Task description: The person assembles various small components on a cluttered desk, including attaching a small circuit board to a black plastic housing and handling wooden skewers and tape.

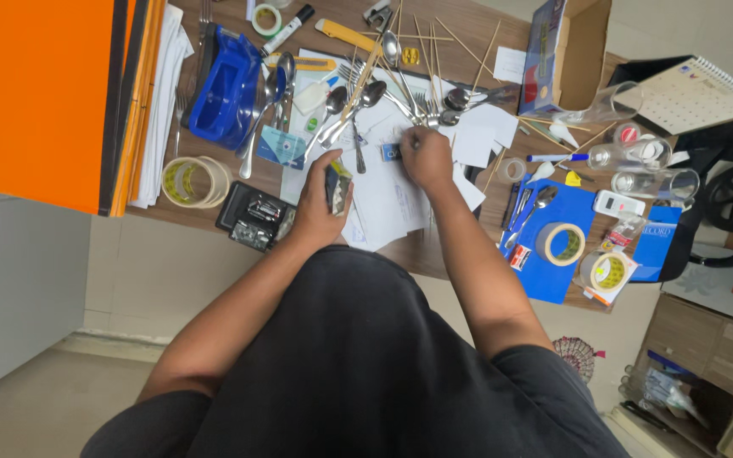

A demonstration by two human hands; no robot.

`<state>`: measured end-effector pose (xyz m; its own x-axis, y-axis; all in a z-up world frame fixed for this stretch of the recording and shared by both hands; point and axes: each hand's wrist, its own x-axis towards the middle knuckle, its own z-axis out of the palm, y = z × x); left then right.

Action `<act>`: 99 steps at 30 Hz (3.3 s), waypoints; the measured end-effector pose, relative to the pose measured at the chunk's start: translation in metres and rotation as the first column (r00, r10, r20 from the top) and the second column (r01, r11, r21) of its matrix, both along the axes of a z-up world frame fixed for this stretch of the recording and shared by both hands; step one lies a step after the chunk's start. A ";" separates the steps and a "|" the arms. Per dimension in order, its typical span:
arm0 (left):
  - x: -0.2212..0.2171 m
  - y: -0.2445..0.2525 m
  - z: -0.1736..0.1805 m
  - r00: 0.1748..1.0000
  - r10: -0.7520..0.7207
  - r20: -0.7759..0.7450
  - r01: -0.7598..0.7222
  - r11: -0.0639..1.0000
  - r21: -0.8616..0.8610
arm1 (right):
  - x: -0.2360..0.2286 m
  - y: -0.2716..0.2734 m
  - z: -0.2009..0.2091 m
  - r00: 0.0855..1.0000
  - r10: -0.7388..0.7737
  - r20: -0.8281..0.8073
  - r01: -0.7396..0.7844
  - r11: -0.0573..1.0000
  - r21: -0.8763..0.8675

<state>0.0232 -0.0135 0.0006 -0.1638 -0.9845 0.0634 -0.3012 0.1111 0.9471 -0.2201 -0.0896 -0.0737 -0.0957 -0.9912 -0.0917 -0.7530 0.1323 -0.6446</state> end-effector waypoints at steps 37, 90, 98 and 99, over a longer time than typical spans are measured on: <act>-0.064 0.025 0.011 0.983 -0.100 -0.156 0.115 0.990 0.086 | 0.027 0.100 0.181 0.946 0.322 0.036 -0.305 0.924 -0.232; -0.030 0.022 -0.020 0.995 -0.007 -0.096 0.017 0.995 0.095 | -0.005 0.061 0.174 0.918 0.309 0.250 -0.347 0.930 0.124; 0.004 0.008 -0.007 0.994 -0.019 -0.111 0.048 0.963 0.266 | -0.010 0.022 0.072 0.953 0.296 -0.061 -0.282 0.943 0.175; 0.007 0.007 -0.006 0.994 -0.042 -0.097 0.063 0.973 0.222 | 0.000 0.023 0.061 0.957 0.257 -0.136 -0.245 0.964 0.104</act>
<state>0.0297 -0.0062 -0.0056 -0.2195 -0.9653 -0.1415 -0.2125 -0.0942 0.9726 -0.2196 -0.0671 -0.0129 0.1364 -0.9740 -0.1808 -0.8545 -0.0234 -0.5189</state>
